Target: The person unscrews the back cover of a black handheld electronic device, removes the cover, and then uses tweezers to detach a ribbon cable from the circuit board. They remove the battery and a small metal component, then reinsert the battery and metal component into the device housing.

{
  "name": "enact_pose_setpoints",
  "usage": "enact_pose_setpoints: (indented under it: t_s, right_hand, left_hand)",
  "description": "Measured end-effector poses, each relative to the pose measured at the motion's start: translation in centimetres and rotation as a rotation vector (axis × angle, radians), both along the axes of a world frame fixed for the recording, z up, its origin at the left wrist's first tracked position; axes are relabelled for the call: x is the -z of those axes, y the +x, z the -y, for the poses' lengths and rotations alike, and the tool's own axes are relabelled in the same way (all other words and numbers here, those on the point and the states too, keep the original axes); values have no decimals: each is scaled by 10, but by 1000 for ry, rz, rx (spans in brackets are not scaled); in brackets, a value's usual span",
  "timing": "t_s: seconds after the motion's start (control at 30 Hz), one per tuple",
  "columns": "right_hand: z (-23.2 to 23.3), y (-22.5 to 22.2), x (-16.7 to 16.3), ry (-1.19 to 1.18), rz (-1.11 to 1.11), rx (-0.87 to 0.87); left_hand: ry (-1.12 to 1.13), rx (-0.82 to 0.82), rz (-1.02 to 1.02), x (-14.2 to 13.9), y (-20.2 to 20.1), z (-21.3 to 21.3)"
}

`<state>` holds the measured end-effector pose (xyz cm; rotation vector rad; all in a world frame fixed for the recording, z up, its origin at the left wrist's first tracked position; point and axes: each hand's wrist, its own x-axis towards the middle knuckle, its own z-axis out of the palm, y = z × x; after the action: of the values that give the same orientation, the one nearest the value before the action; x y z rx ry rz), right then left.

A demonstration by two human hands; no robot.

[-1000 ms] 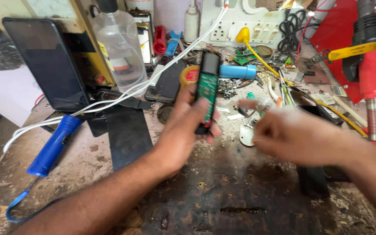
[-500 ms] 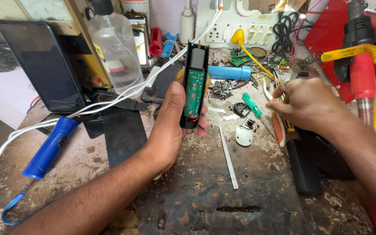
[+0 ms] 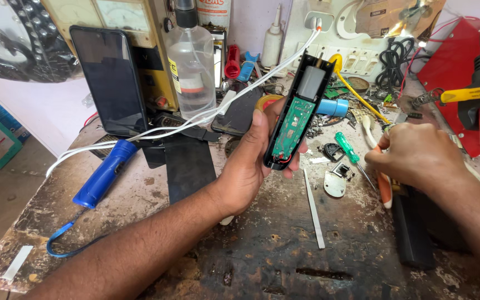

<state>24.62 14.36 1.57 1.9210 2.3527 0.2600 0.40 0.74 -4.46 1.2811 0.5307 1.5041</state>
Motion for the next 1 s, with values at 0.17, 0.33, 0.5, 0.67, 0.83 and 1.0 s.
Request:
enact_pose_setpoints:
  t_s: [0.17,0.33,0.5,0.67,0.83,1.0]
  right_hand:
    - [9,-2,-9,170,-349,-124]
    - [48,1,-18,160,-1121,-682]
    - [69,-6,-21,356,-684,-969]
    - [62,-20,-3,224,-634,-916]
    - [49,-10,11,321,-581,-1211]
    - [43,-7,19,60,-506,-907]
  left_hand:
    - [8,13,-21,-2,-2,1]
    - [-1,33,-20,-2,-7,0]
    - [28,-19,-19,2,-7,-3]
    - [22,-135,-82,1,-7,-5]
    - [-28,-126,-97,-2,-13,-8]
    - [27,-108,-44,2,-13,-13]
